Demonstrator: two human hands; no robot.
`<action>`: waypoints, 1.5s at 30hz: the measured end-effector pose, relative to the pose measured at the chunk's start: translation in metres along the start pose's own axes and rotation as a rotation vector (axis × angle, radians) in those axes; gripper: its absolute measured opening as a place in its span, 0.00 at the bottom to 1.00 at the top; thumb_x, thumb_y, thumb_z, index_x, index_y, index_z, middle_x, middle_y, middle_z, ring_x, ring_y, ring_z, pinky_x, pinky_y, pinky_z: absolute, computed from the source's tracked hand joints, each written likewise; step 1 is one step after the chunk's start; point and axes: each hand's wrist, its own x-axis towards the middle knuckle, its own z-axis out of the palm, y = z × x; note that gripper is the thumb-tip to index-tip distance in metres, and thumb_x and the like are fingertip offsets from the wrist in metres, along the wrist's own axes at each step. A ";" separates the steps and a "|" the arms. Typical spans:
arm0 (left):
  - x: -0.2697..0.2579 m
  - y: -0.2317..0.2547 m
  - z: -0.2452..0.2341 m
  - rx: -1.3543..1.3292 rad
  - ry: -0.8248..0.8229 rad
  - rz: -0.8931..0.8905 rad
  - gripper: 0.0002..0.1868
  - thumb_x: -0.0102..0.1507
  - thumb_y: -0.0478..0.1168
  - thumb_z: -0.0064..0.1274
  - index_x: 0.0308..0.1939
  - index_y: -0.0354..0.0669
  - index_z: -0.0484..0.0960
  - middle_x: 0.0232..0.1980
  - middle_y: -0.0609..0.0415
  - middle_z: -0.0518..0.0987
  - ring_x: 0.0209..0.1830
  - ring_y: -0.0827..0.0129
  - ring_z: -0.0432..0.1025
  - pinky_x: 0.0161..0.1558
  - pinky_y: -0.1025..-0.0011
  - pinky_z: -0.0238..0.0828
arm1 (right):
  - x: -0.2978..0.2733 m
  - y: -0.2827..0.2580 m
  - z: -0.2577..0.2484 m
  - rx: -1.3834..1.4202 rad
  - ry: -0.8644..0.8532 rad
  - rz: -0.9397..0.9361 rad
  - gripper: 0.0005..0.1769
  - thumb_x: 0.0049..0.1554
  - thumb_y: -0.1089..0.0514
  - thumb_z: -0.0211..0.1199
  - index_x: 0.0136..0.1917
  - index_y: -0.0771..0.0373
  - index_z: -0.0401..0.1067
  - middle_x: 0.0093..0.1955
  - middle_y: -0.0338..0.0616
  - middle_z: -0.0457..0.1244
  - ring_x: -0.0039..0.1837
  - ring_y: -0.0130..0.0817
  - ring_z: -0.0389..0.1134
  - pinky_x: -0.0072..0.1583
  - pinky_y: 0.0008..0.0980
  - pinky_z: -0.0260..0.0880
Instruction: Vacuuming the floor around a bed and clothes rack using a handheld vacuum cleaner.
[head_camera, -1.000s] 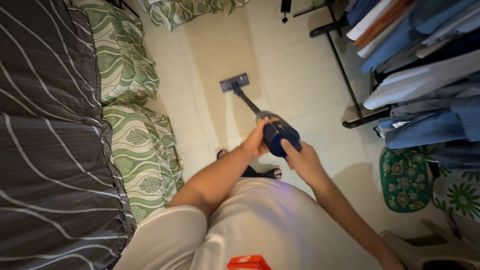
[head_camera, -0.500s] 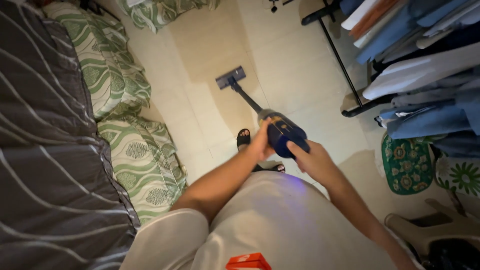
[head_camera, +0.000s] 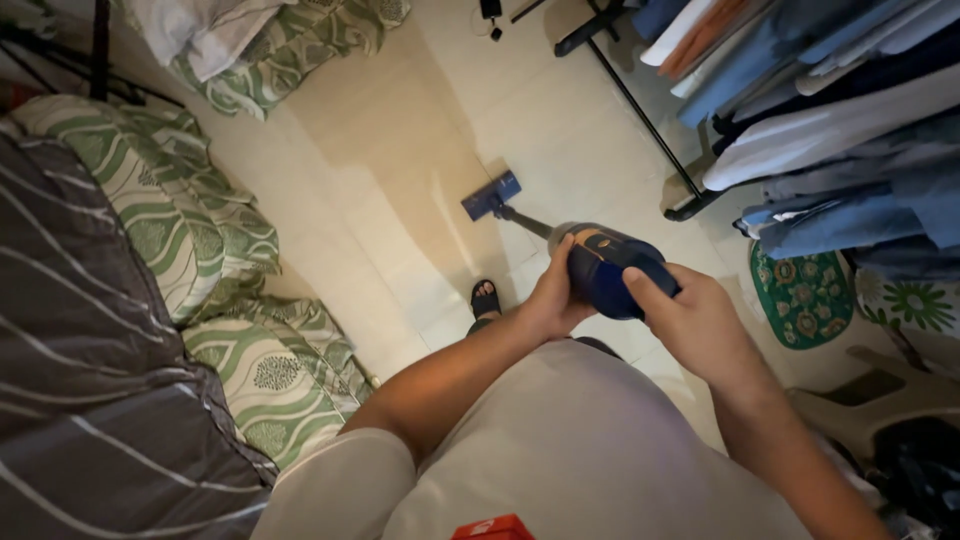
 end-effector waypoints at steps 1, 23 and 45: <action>0.007 0.005 -0.004 0.003 0.002 -0.009 0.37 0.67 0.71 0.37 0.68 0.51 0.69 0.67 0.51 0.73 0.66 0.59 0.69 0.67 0.52 0.66 | 0.004 0.002 0.003 0.005 0.004 0.008 0.22 0.60 0.44 0.60 0.38 0.66 0.75 0.26 0.39 0.61 0.30 0.25 0.59 0.33 0.31 0.59; 0.139 -0.024 0.021 0.128 0.142 -0.003 0.37 0.65 0.71 0.38 0.63 0.49 0.74 0.61 0.48 0.79 0.60 0.58 0.75 0.61 0.55 0.72 | 0.081 0.115 -0.072 0.208 -0.092 0.041 0.24 0.60 0.43 0.62 0.37 0.68 0.73 0.25 0.39 0.61 0.27 0.26 0.60 0.31 0.29 0.60; 0.239 -0.063 0.086 0.091 0.043 0.009 0.35 0.67 0.71 0.38 0.62 0.51 0.76 0.60 0.51 0.80 0.60 0.59 0.75 0.63 0.55 0.71 | 0.109 0.158 -0.160 0.123 0.087 -0.118 0.15 0.55 0.52 0.68 0.38 0.68 0.74 0.28 0.40 0.62 0.32 0.26 0.60 0.36 0.31 0.61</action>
